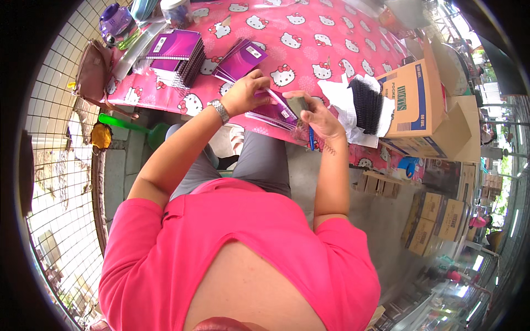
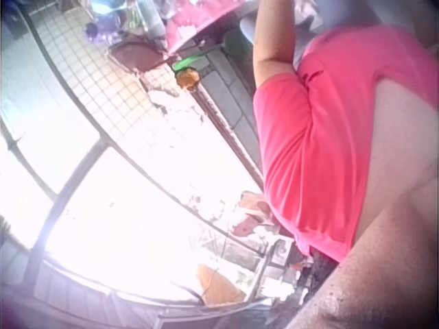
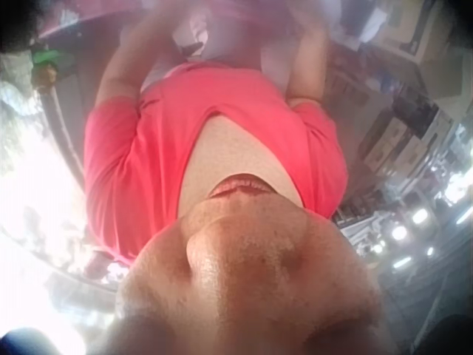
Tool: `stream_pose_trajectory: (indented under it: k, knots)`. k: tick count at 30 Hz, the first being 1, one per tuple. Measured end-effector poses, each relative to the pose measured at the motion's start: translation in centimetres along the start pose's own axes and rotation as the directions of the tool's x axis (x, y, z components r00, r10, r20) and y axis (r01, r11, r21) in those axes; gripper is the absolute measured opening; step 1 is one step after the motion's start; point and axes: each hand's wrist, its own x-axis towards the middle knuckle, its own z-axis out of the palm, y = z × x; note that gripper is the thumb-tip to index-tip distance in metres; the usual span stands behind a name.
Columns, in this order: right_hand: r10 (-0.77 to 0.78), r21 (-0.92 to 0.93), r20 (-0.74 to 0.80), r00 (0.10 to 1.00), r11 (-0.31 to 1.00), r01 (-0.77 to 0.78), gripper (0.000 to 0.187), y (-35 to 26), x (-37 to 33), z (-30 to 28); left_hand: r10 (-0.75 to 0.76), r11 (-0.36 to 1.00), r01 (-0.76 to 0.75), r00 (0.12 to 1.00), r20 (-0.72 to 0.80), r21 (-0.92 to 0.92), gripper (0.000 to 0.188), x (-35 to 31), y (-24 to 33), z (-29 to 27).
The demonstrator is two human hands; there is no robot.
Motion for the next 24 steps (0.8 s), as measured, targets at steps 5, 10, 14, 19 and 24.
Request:
stream_pose_trajectory:
  k: [5,10,14,19,24]
  knots:
    - [-0.069,0.155,0.010,0.998,0.986,0.066,0.066,0.3,0.0,0.9,-0.048,0.999,0.048,0.998,0.036,-0.010,0.044,-0.1,0.3,-0.2]
    - [-0.148,0.198,-0.010,0.989,0.969,0.147,0.059,-0.4,0.0,1.1,-0.150,0.988,0.146,0.986,0.080,0.046,0.056,-0.2,1.4,-0.1]
    - [0.015,0.118,-0.144,0.989,0.993,0.002,0.063,-0.3,-0.3,0.7,-0.150,0.986,0.149,0.989,0.005,0.071,0.058,-0.3,1.4,0.5]
    - [0.026,0.182,-0.178,0.984,0.983,0.007,0.067,0.6,-0.3,0.8,-0.163,0.984,0.166,0.986,-0.044,0.067,0.058,-1.2,1.7,0.8]
    - [-0.075,-0.317,-0.640,0.765,0.932,-0.174,0.067,2.3,1.2,-4.3,-0.172,0.976,0.180,0.982,-0.075,0.120,0.056,-1.0,2.4,0.8]
